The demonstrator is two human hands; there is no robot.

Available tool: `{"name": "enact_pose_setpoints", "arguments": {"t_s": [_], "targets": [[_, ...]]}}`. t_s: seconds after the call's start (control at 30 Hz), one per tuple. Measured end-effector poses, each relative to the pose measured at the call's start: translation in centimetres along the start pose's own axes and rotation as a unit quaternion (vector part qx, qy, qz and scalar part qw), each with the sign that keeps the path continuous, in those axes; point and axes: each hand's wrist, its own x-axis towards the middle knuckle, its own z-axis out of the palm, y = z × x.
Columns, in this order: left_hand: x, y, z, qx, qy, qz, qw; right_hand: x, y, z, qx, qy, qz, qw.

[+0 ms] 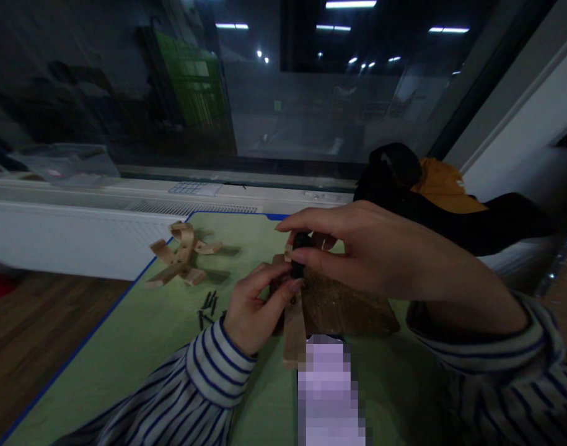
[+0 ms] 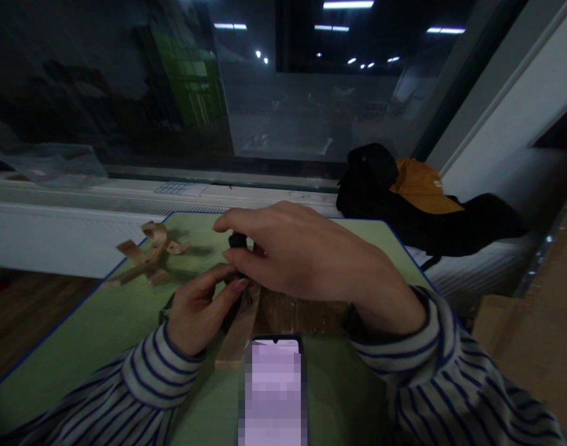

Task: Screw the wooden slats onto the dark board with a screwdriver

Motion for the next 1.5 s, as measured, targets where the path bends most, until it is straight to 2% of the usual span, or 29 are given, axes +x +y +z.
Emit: {"name": "enact_pose_setpoints", "arguments": {"t_s": [0.47, 0.83, 1.23, 1.5], "targets": [[-0.09, -0.34, 0.07, -0.02, 0.004, 0.005, 1.0, 0.08, 0.14, 0.09, -0.004, -0.005, -0.005, 1.0], [-0.11, -0.2, 0.02, -0.011, -0.024, 0.0, 1.0, -0.04, -0.05, -0.08, 0.021, -0.012, -0.017, 1.0], [-0.13, -0.03, 0.02, -0.008, -0.009, -0.004, 1.0, -0.03, -0.03, 0.18, -0.007, 0.002, -0.011, 1.0], [0.0, 0.14, -0.12, -0.001, -0.015, 0.003, 1.0, 0.02, -0.36, 0.01, 0.019, -0.018, -0.019, 0.999]]}}
